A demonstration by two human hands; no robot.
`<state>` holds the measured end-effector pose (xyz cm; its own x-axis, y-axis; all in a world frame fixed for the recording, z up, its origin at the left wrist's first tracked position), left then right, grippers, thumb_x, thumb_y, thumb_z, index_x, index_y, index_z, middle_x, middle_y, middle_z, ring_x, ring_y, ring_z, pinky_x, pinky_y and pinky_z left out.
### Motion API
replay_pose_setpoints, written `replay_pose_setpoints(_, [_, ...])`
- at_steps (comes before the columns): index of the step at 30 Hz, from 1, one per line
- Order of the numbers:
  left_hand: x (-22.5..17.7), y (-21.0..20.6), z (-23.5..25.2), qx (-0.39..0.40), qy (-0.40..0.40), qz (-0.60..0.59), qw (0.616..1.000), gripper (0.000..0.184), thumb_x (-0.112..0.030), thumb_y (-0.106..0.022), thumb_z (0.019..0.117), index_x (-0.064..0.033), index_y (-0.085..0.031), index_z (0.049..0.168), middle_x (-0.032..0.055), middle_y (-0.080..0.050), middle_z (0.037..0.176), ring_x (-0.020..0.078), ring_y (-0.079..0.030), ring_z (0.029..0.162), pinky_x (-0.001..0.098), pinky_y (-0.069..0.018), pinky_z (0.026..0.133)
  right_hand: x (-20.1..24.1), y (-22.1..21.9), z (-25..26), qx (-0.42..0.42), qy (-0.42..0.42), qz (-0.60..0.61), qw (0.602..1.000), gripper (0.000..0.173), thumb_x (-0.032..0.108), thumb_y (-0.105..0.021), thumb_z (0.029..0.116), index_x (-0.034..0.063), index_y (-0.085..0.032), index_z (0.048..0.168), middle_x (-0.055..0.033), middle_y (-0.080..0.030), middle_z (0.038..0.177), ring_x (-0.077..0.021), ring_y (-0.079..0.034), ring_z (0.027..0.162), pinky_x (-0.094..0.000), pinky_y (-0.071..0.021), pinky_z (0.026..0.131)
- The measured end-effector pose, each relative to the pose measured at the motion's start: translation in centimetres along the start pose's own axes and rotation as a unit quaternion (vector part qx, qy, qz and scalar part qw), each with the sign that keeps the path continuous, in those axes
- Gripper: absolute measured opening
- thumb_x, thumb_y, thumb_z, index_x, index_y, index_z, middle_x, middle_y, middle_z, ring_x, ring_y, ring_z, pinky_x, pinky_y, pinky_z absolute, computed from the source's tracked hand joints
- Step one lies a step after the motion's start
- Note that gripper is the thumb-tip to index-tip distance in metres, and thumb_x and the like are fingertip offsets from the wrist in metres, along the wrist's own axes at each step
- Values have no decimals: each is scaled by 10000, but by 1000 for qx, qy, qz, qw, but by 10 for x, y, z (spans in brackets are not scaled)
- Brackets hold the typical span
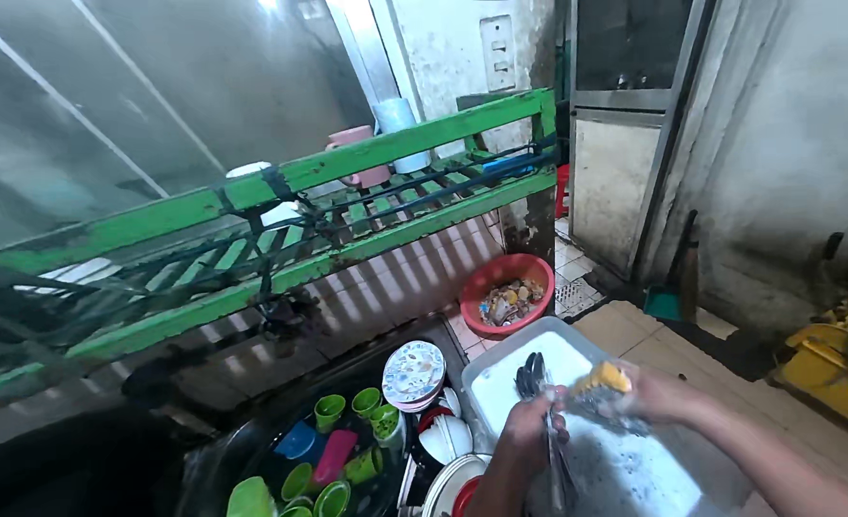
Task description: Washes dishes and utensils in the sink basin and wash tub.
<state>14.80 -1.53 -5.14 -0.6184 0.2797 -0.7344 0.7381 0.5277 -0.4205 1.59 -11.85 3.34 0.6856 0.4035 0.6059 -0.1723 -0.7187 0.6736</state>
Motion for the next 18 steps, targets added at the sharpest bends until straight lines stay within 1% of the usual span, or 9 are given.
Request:
replay_pose_setpoints(2, [8,-11,-7,37,29,63,997,250,-181,-402,1110,-28,-599,1093,49,-649,815,112,-591,573,260,-532,539,18,11,2,-33,63,91,993,679,203,-834,860,89,-530,1456,-137,-520,1474,-260,-562,1281,-457,-459,1085])
replay_pose_setpoints(3, [11,-15,-9,50,41,89,994,239,-163,-408,1100,-32,-601,1049,47,-658,799,114,-600,574,262,-533,538,26,9,5,-40,92,96,990,683,181,-841,845,85,-536,1449,-125,-498,1499,-250,-549,1298,-450,-453,1094])
replay_pose_setpoints(5, [14,-18,-11,75,44,110,990,265,-194,-411,1106,-27,-614,1077,53,-680,851,120,-623,606,274,-551,569,31,5,13,-73,104,93,987,544,136,-835,834,52,-633,1332,-135,-602,1375,-251,-595,1228,-449,-468,1068])
replay_pose_setpoints(7, [10,-13,-7,60,20,81,995,261,-205,-459,1102,-4,-619,1140,68,-676,896,127,-633,624,280,-568,588,18,4,20,-108,54,169,978,469,87,-803,867,20,-629,1298,-170,-673,1204,-267,-652,1098,-464,-510,994])
replay_pose_setpoints(9, [6,-6,-3,6,-9,47,999,180,-105,-525,1064,36,-617,1128,73,-632,817,122,-586,569,258,-541,539,0,-3,28,-141,29,283,948,503,36,-794,855,16,-593,1316,-177,-690,1119,-262,-688,1000,-462,-563,910])
replay_pose_setpoints(10, [5,-2,-2,-26,-19,49,998,131,-75,-554,1046,41,-605,1080,70,-606,751,121,-569,538,251,-528,513,-1,-9,30,-139,32,306,941,523,39,-798,849,25,-582,1325,-168,-691,1118,-249,-692,992,-449,-573,900])
replay_pose_setpoints(12, [4,4,-2,-83,-32,92,992,83,-51,-582,1024,28,-556,1013,50,-563,639,118,-568,499,247,-522,491,6,-25,33,-101,41,249,962,556,121,-809,854,54,-578,1355,-161,-672,1197,-242,-668,1083,-441,-541,978])
replay_pose_setpoints(14, [3,8,-5,-126,-29,150,980,121,-64,-599,1013,38,-565,1070,43,-564,625,117,-571,504,258,-514,506,12,-29,37,-85,35,165,982,560,198,-789,894,67,-572,1393,-184,-651,1272,-284,-631,1181,-482,-478,1056])
replay_pose_setpoints(18, [4,12,-5,-161,-10,176,971,240,-117,-607,1033,32,-574,1218,37,-542,657,108,-545,494,257,-504,488,-1,-17,51,-176,-16,174,969,570,248,-794,908,33,-569,1387,-230,-664,1231,-359,-643,1150,-566,-477,1030])
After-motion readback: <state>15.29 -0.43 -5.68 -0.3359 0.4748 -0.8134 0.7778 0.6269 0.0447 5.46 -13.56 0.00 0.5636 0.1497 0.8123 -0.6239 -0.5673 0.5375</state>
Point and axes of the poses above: each hand's wrist, its own z-axis towards the middle knuckle, its own y-axis out of the back of the hand, x = y × z, the point moved 8 cm from there along z, towards the middle knuckle
